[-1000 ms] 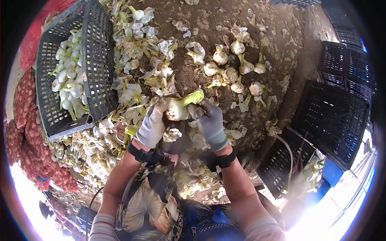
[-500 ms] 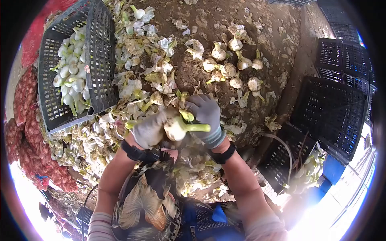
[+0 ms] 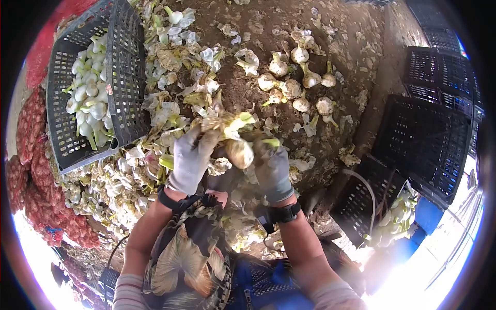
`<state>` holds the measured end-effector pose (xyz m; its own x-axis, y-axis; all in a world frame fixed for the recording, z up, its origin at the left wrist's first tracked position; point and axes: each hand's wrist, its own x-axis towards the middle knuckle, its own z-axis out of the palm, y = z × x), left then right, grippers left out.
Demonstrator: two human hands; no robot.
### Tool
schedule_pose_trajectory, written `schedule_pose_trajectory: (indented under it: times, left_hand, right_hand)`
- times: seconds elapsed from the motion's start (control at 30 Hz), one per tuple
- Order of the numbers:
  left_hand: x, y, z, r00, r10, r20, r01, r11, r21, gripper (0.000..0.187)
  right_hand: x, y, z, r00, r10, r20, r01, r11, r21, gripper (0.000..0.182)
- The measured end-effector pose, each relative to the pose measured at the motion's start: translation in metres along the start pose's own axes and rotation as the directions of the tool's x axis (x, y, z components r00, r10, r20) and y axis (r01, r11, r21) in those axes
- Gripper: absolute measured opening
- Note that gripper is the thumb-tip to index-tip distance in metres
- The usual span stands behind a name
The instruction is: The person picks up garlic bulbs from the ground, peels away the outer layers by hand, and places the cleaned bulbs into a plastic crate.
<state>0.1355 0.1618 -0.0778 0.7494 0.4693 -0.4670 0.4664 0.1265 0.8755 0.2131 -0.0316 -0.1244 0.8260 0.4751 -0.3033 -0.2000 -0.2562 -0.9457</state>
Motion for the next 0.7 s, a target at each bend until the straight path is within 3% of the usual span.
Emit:
schedule_pose_trajectory:
  times: [0.03, 0.07, 0.1, 0.13, 0.17, 0.2, 0.23, 0.27, 0.3, 0.33, 0.37, 0.4, 0.43, 0.47, 0.5, 0.53, 0.57, 0.6, 0.63, 0.7]
  left_hand:
    - [-0.004, 0.002, -0.003, 0.988, 0.138, -0.076, -0.137, 0.990, 0.019, 0.031]
    - [-0.007, 0.004, -0.005, 0.951, 0.275, -0.144, -0.271, 0.961, 0.046, 0.034]
    - [-0.009, 0.005, -0.009, 0.973, 0.231, -0.001, -0.216, 0.906, -0.364, 0.037]
    - [-0.010, 0.007, -0.022, 0.985, 0.171, 0.036, -0.147, 0.922, -0.358, 0.031]
    - [-0.004, -0.002, -0.034, 0.983, 0.183, 0.015, -0.182, 0.983, -0.011, 0.030]
    - [0.004, -0.012, -0.042, 0.980, 0.197, -0.001, -0.185, 0.922, 0.339, 0.030]
    - [0.005, -0.021, -0.044, 0.990, 0.135, 0.030, -0.132, 0.857, 0.498, 0.036]
    - [0.006, -0.030, -0.040, 0.990, 0.138, 0.029, -0.134, 0.856, 0.499, 0.036]
    - [0.007, -0.040, -0.034, 0.964, 0.255, 0.073, -0.245, 0.753, 0.611, 0.041]
    - [0.007, -0.043, -0.028, 0.924, 0.357, 0.134, -0.342, 0.621, 0.705, 0.047]
    - [0.003, -0.023, -0.020, 0.957, 0.200, 0.209, -0.284, 0.781, 0.557, 0.056]
    - [0.003, -0.011, -0.008, 0.959, 0.195, 0.204, -0.278, 0.781, 0.559, 0.056]
    - [0.008, -0.001, 0.004, 0.971, 0.025, 0.240, -0.117, 0.919, 0.376, 0.055]
    - [0.010, 0.003, 0.008, 0.942, -0.131, 0.308, 0.076, 0.980, 0.183, 0.054]
    - [0.011, -0.014, 0.015, 0.961, 0.009, 0.277, -0.060, 0.983, 0.176, 0.049]
    - [0.011, -0.027, 0.016, 0.961, 0.010, 0.275, -0.061, 0.983, 0.176, 0.049]
    - [0.012, -0.028, 0.018, 0.966, 0.005, 0.258, -0.036, 0.993, 0.115, 0.046]
    - [0.012, -0.028, 0.019, 0.971, -0.003, 0.241, -0.010, 0.999, 0.053, 0.045]
    - [0.010, -0.025, 0.014, 0.960, -0.139, 0.243, 0.137, 0.990, 0.023, 0.047]
    - [0.005, -0.014, 0.010, 0.967, -0.073, 0.242, 0.061, 0.997, 0.056, 0.045]
  right_hand:
    - [0.006, -0.002, -0.007, 0.948, 0.317, 0.000, -0.310, 0.927, 0.210, 0.027]
    - [0.008, -0.010, -0.018, 0.976, 0.219, 0.002, -0.169, 0.758, -0.630, 0.034]
    - [0.016, -0.005, -0.021, 0.887, 0.419, -0.192, -0.402, 0.907, 0.121, 0.037]
    - [0.022, 0.010, -0.023, 0.733, 0.661, -0.161, -0.286, 0.515, 0.808, 0.040]
    - [0.009, 0.068, -0.042, 0.906, 0.372, -0.200, -0.218, 0.817, 0.534, 0.039]
    - [0.003, 0.069, -0.052, 0.905, 0.376, -0.198, -0.222, 0.816, 0.534, 0.039]
    - [0.000, 0.066, -0.058, 0.917, 0.314, -0.247, -0.257, 0.937, 0.237, 0.024]
    - [0.001, 0.059, -0.060, 0.933, 0.235, -0.273, -0.267, 0.960, -0.085, 0.022]
    - [0.004, 0.034, -0.036, 0.938, 0.196, -0.287, -0.109, 0.950, 0.293, 0.021]
    - [0.005, 0.011, -0.026, 0.938, 0.195, -0.287, -0.107, 0.950, 0.294, 0.021]
    - [0.004, -0.008, -0.018, 0.960, 0.160, -0.230, -0.082, 0.945, 0.316, 0.021]
    - [0.002, -0.016, -0.013, 0.978, 0.124, -0.168, -0.061, 0.938, 0.341, 0.022]
    - [-0.001, -0.009, -0.011, 0.990, -0.023, -0.141, 0.036, 0.996, 0.085, 0.029]
    - [-0.001, -0.014, -0.007, 0.990, -0.024, -0.138, 0.036, 0.996, 0.087, 0.029]
    - [-0.001, -0.023, -0.002, 0.972, -0.228, -0.050, 0.214, 0.956, -0.202, 0.030]
    - [0.000, -0.028, 0.001, 0.915, -0.392, 0.091, 0.389, 0.803, -0.453, 0.031]
    - [0.001, -0.026, 0.002, 0.897, -0.429, 0.101, 0.421, 0.766, -0.486, 0.030]
    - [0.002, -0.025, -0.001, 0.897, -0.429, 0.101, 0.421, 0.765, -0.487, 0.030]
    - [0.002, -0.023, -0.005, 0.946, -0.323, 0.030, 0.311, 0.878, -0.363, 0.029]
    - [0.001, -0.011, -0.012, 0.992, -0.117, -0.056, 0.106, 0.978, -0.179, 0.027]
